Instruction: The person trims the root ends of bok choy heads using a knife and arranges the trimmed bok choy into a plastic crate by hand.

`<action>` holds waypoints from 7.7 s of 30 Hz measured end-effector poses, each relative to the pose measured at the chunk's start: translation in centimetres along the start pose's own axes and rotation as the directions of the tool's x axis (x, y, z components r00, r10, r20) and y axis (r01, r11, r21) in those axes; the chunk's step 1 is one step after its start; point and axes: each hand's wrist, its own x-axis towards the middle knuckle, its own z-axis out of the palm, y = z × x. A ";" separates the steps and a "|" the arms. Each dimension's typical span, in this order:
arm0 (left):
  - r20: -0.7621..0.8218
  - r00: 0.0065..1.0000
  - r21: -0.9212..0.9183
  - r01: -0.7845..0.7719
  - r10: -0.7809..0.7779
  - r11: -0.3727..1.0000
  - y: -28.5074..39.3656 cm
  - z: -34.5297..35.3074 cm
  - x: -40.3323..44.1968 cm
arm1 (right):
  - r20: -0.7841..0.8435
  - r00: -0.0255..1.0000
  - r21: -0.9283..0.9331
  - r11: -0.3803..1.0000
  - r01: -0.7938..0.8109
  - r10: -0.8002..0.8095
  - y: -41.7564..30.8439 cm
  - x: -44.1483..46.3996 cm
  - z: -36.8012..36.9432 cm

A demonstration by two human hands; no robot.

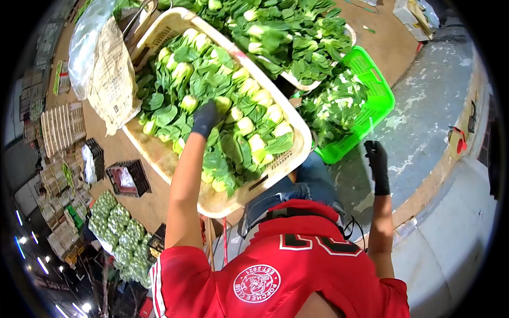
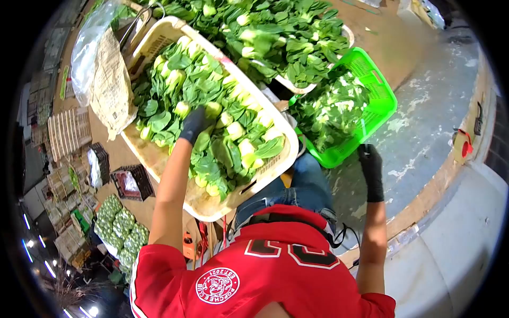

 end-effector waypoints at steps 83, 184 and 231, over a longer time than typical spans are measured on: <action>-0.429 0.897 0.200 -0.022 0.107 0.980 -7.2 5.8 0.2 | -0.008 0.995 -0.147 0.985 0.094 -0.096 1.8 1.6 0.1; -0.306 0.851 0.281 -0.348 0.427 0.894 5.0 7.6 -4.7 | 0.248 0.968 0.377 0.924 -0.069 -0.029 -14.4 6.3 -1.3; 0.264 0.532 -0.914 0.405 0.805 0.031 29.1 -0.6 -11.8 | 0.072 0.996 0.129 0.991 0.044 -0.053 -3.6 0.2 -8.3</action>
